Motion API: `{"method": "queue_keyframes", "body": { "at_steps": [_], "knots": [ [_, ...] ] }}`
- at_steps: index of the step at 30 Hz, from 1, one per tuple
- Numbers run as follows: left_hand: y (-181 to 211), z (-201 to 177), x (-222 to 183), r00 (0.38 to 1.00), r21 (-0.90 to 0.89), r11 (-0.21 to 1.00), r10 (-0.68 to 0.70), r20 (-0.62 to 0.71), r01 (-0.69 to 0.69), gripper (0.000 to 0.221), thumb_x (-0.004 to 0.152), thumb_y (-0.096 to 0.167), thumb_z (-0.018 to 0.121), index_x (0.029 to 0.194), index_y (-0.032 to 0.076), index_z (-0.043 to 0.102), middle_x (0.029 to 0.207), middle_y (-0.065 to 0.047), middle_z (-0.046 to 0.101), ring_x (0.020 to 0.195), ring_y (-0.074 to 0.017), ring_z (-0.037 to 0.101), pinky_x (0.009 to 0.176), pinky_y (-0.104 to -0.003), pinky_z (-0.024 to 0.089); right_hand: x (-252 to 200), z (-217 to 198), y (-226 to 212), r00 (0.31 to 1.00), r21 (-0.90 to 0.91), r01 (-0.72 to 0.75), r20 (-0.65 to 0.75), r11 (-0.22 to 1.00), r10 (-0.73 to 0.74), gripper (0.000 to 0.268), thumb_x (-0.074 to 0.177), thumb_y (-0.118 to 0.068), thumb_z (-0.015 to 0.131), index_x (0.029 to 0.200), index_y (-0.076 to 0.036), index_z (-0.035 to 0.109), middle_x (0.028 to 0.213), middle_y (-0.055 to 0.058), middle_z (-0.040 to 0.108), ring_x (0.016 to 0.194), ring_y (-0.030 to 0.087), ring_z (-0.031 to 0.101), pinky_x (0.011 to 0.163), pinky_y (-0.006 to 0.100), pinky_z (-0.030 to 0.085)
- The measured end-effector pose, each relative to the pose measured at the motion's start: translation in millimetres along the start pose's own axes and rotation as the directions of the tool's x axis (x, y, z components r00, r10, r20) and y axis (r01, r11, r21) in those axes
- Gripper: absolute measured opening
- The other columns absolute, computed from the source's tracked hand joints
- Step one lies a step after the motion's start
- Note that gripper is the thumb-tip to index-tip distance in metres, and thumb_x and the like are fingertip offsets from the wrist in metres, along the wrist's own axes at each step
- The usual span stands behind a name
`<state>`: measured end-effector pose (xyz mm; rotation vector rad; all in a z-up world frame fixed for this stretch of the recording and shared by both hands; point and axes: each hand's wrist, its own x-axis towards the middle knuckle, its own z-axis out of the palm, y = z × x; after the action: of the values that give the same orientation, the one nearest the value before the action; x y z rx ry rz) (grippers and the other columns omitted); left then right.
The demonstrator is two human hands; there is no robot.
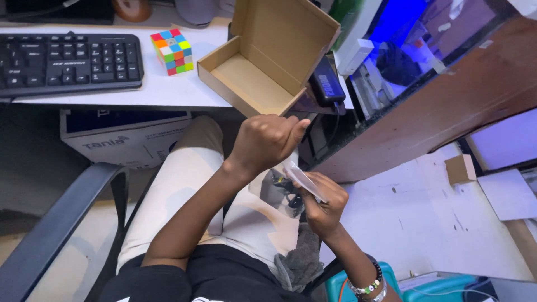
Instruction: Unwrapping a laptop power adapter, untangling its cable, and placing it into a plastic bag for storage or shipping.
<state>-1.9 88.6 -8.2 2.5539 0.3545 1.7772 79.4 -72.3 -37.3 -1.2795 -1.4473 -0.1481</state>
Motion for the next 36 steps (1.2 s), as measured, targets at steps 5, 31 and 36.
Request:
{"method": "queue_keyframes", "body": {
  "at_steps": [5, 31, 36],
  "knots": [
    [-5.5, 5.1, -10.4, 0.997, 0.076, 0.996, 0.044, -0.06, -0.04, 0.057, 0.108, 0.039, 0.039, 0.056, 0.017, 0.05, 0.037, 0.001, 0.044, 0.033, -0.0104, 0.046, 0.038, -0.018, 0.039, 4.6, 5.2, 5.1, 1.0, 0.04, 0.02, 0.011, 0.999, -0.021, 0.017, 0.091, -0.003, 0.07, 0.076, 0.003, 0.074, 0.07, 0.017, 0.076, 0.064, 0.039, 0.075, 0.055, 0.042, 0.058],
    [19.0, 35.7, -14.0, 0.963, -0.093, 0.96, 0.261, -0.066, -0.266, 0.061, 0.101, 0.064, 0.044, 0.062, 0.017, 0.047, 0.036, 0.002, 0.039, 0.029, -0.0098, 0.042, 0.037, -0.018, 0.04, -10.2, -13.2, -24.9, 0.995, -0.105, -0.055, -0.091, 0.993, 0.045, 0.012, 0.089, -0.001, 0.07, 0.08, 0.005, 0.074, 0.072, 0.019, 0.076, 0.065, 0.042, 0.075, 0.054, 0.045, 0.058],
    [24.9, 36.2, -9.6, 0.938, -0.164, 0.925, 0.325, -0.12, -0.342, 0.054, 0.101, 0.054, 0.056, 0.062, 0.018, 0.045, 0.037, 0.002, 0.04, 0.031, -0.01, 0.043, 0.039, -0.018, 0.041, -28.3, -19.5, -15.2, 0.99, -0.149, -0.079, -0.124, 0.986, 0.061, 0.012, 0.09, -0.004, 0.072, 0.081, 0.004, 0.075, 0.075, 0.018, 0.077, 0.07, 0.043, 0.076, 0.057, 0.045, 0.059]
  ]
}}
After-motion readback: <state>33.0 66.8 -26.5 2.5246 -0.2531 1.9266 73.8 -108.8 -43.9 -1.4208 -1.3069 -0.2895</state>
